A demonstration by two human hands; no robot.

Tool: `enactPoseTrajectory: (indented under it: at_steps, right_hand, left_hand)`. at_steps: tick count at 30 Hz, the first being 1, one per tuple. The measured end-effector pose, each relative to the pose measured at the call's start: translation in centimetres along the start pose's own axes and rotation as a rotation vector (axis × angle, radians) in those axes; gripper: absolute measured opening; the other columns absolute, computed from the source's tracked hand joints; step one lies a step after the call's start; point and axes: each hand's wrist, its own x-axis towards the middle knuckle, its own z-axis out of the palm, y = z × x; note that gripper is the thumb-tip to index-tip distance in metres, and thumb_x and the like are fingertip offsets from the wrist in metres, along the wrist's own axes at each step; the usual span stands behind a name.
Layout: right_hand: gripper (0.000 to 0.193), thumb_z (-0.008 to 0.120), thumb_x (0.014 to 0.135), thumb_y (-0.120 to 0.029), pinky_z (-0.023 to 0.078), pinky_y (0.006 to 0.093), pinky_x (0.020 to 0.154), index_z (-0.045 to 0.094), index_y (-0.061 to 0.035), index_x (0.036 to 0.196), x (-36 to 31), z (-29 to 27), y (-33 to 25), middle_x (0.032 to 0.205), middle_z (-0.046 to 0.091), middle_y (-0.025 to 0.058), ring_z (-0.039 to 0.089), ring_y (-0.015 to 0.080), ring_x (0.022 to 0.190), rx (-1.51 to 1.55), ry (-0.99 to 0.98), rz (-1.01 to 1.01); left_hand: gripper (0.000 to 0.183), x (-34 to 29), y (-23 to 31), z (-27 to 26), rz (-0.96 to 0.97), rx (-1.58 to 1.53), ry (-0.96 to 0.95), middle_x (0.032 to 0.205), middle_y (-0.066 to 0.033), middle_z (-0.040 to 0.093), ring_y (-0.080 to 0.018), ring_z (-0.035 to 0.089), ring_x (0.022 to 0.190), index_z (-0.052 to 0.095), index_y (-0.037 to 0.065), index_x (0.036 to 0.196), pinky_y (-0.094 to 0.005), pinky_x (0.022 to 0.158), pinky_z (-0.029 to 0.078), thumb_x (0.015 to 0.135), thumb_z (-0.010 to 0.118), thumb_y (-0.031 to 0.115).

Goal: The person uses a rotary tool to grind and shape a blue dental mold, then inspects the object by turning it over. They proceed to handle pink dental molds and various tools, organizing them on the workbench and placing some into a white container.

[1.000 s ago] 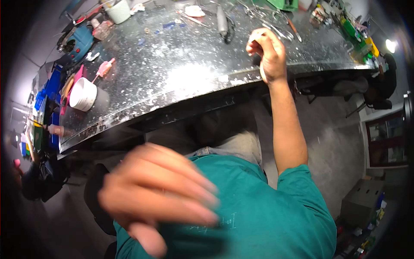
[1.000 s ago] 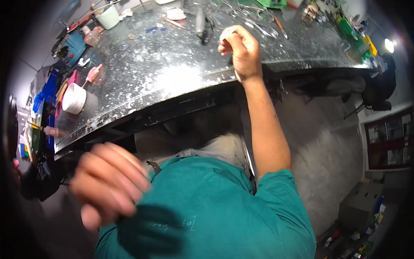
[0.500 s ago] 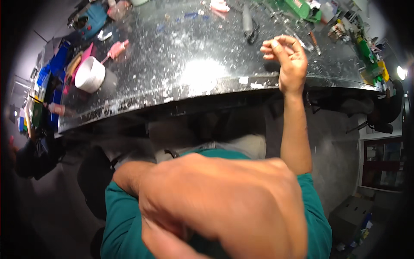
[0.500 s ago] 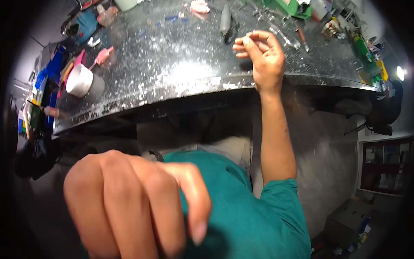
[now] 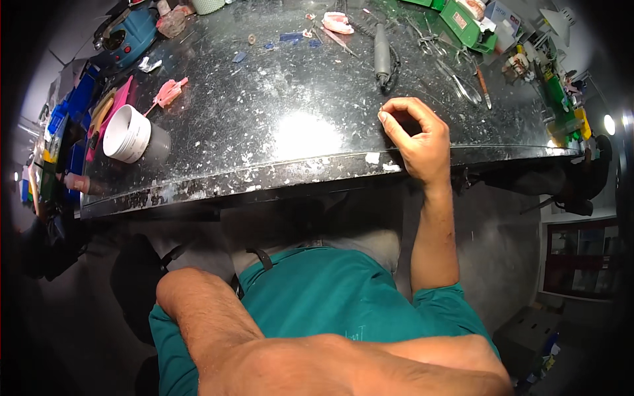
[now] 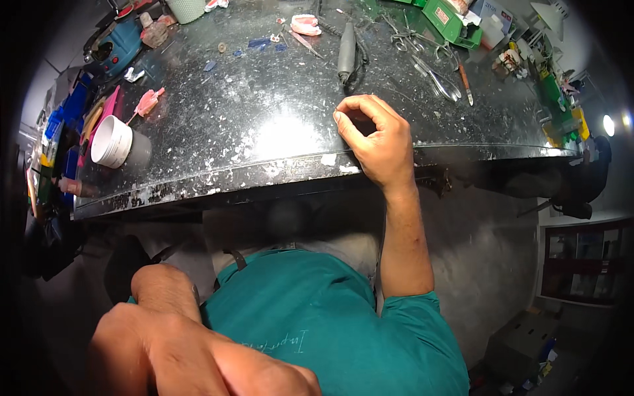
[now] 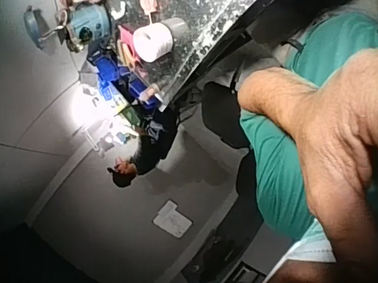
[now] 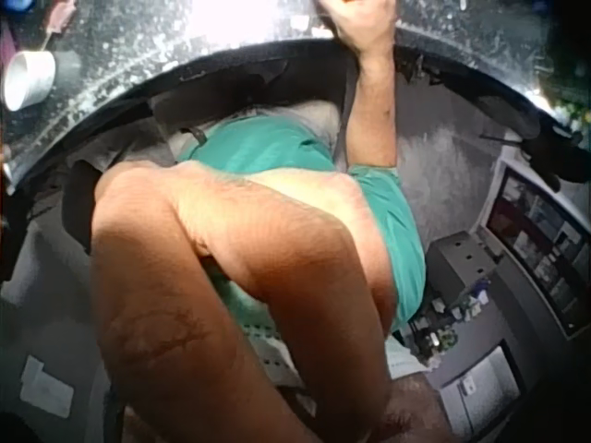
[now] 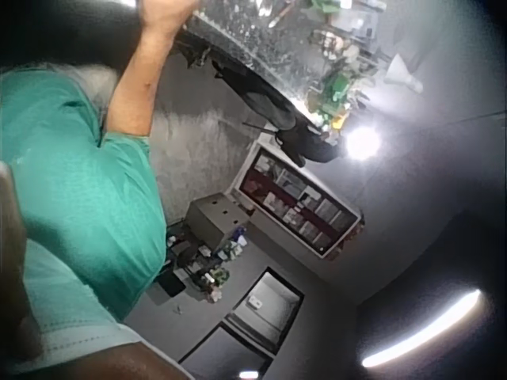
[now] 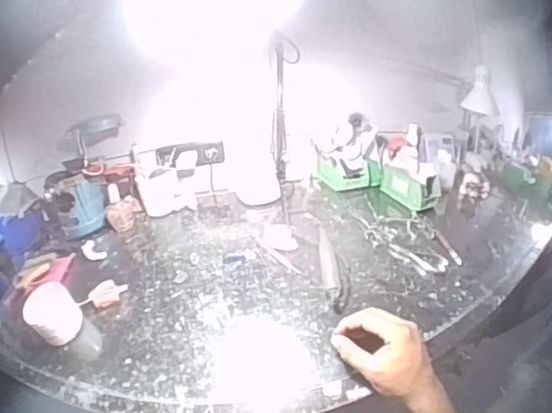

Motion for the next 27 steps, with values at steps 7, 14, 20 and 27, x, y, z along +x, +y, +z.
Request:
enactPoseTrajectory:
  at_steps: [7,14,20,27]
  right_hand:
    - [0.009,0.074,0.086,-0.006,0.053,0.0312,0.077,0.070,-0.0008,0.092,-0.5,0.5,0.2,0.087,0.070,0.0089,0.069,0.0208,0.083,-0.045,-0.003,-0.007]
    - [0.009,0.073,0.085,-0.007,0.053,0.0327,0.078,0.070,-0.0023,0.093,-0.3,0.3,0.3,0.088,0.071,0.0087,0.068,0.0220,0.084,-0.077,-0.030,-0.077]
    - [0.010,0.072,0.086,-0.009,0.053,0.0338,0.079,0.070,-0.0027,0.093,-0.6,0.4,0.6,0.089,0.071,0.0088,0.068,0.0234,0.085,-0.119,-0.026,-0.057]
    - [0.008,0.073,0.084,-0.007,0.053,0.0347,0.079,0.069,-0.0035,0.090,0.4,0.6,0.4,0.088,0.069,0.0096,0.067,0.0241,0.084,-0.135,-0.017,-0.117]
  left_hand:
    - [0.055,-0.7,3.6,-4.2,-0.120,0.237,-0.111,0.107,-0.0391,0.065,-0.0482,0.064,0.111,0.067,-0.015,0.104,-0.0487,0.098,0.053,0.102,0.049,0.037]
    - [0.054,-3.9,12.4,-5.7,0.366,0.601,-0.046,0.110,-0.0372,0.065,-0.0457,0.064,0.113,0.069,-0.015,0.107,-0.0474,0.099,0.052,0.102,0.051,0.035]
    - [0.045,-1.7,7.7,-11.6,0.187,0.878,0.080,0.108,-0.0313,0.066,-0.0396,0.063,0.109,0.069,-0.012,0.106,-0.0436,0.097,0.052,0.100,0.054,0.031]
    - [0.036,-1.6,3.6,-14.0,-0.001,0.944,0.022,0.106,-0.0244,0.066,-0.0324,0.063,0.105,0.069,-0.008,0.105,-0.0392,0.093,0.051,0.099,0.058,0.026]
